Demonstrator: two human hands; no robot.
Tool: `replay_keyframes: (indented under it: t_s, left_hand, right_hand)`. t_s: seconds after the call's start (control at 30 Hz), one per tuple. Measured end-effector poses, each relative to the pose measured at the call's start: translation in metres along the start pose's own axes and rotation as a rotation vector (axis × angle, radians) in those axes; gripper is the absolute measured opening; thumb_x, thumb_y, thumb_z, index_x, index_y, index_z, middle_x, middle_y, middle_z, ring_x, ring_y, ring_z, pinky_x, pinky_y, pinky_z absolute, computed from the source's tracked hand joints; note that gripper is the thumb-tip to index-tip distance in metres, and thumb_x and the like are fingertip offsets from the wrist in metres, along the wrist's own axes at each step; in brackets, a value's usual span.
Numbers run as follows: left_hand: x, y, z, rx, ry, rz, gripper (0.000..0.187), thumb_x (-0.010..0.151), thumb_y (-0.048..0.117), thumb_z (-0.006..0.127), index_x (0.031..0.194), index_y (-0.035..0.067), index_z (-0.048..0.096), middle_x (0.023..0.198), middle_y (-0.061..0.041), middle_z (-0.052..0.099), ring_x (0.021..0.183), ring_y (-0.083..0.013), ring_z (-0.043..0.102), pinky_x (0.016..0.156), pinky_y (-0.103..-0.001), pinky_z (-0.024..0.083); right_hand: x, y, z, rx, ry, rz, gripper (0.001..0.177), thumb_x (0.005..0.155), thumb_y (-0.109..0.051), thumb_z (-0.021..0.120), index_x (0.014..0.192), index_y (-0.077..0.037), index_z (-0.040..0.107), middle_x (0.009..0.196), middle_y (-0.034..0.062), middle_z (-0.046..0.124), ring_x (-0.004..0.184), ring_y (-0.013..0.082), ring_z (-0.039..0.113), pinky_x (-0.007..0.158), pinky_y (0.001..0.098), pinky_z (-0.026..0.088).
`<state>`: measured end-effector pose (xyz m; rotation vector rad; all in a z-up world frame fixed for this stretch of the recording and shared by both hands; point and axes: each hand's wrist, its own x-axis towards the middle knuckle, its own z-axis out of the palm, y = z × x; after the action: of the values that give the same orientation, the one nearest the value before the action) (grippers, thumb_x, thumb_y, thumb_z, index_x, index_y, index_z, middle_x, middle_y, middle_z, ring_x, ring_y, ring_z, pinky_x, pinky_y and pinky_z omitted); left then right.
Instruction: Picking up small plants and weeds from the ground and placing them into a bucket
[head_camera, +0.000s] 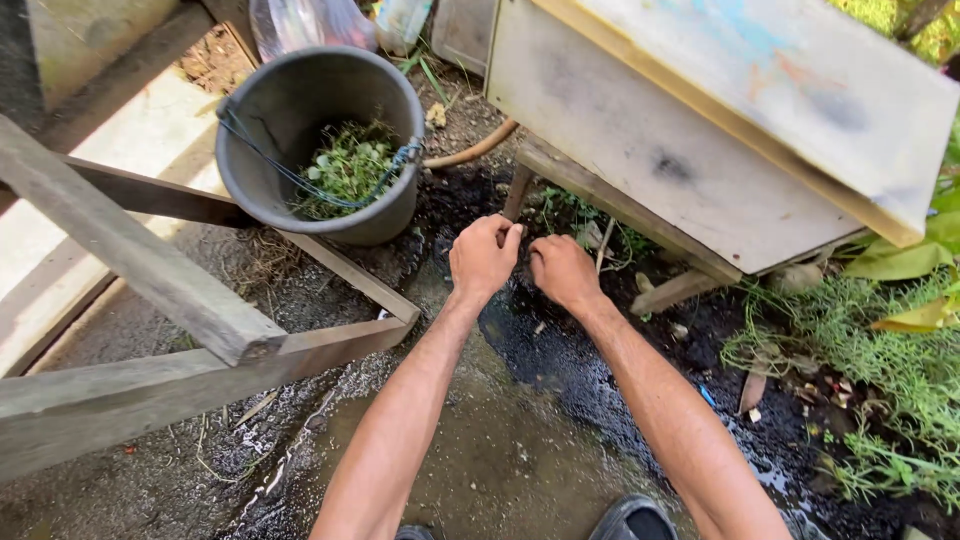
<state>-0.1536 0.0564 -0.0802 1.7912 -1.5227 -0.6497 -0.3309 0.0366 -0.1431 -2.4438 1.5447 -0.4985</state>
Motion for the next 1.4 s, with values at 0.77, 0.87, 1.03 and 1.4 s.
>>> replay_keyframes:
  t_s: [0.77, 0.87, 1.03, 1.4]
  left_hand:
    - [0.010, -0.039, 0.112, 0.281, -0.345, 0.087, 0.025, 0.091, 0.029, 0.068, 0.114, 0.022, 0.074, 0.111, -0.006, 0.068, 0.110, -0.0310, 0.067, 0.091, -0.046, 0.058]
    - [0.011, -0.035, 0.114, 0.399, -0.334, 0.199, 0.032, 0.090, 0.028, 0.072, 0.121, 0.021, 0.072, 0.123, -0.005, 0.065, 0.116, -0.0297, 0.063, 0.094, -0.046, 0.055]
    - [0.010, -0.009, 0.105, 0.579, -0.377, 0.359, 0.056, 0.087, 0.023, 0.077, 0.141, 0.016, 0.064, 0.154, -0.008, 0.050, 0.131, -0.0316, 0.053, 0.100, -0.051, 0.049]
    - [0.029, -0.027, 0.134, 0.621, -0.502, 0.297, 0.079, 0.088, 0.028, 0.077, 0.156, 0.008, 0.043, 0.166, -0.012, 0.027, 0.135, -0.0378, 0.050, 0.102, -0.060, 0.050]
  right_hand:
    - [-0.012, 0.101, 0.047, -0.025, -0.055, 0.457, 0.029, 0.104, -0.030, 0.057, 0.127, -0.020, 0.071, 0.121, 0.0096, 0.067, 0.116, 0.0304, 0.061, 0.087, 0.0466, 0.058]
    - [-0.001, 0.084, 0.023, -0.134, -0.019, 0.393, 0.033, 0.101, -0.016, 0.057, 0.132, -0.012, 0.066, 0.119, 0.0197, 0.066, 0.110, 0.0384, 0.062, 0.087, 0.0538, 0.055]
    - [0.018, 0.085, 0.009, -0.255, -0.119, 0.324, 0.040, 0.098, -0.002, 0.048, 0.137, -0.002, 0.058, 0.077, 0.0185, 0.066, 0.070, 0.0360, 0.067, 0.066, 0.0483, 0.053]
    - [0.054, 0.122, 0.052, -0.100, -0.497, 0.462, 0.050, 0.102, -0.007, 0.038, 0.150, 0.004, 0.048, 0.133, 0.0297, 0.065, 0.113, 0.0475, 0.067, 0.091, 0.0603, 0.056]
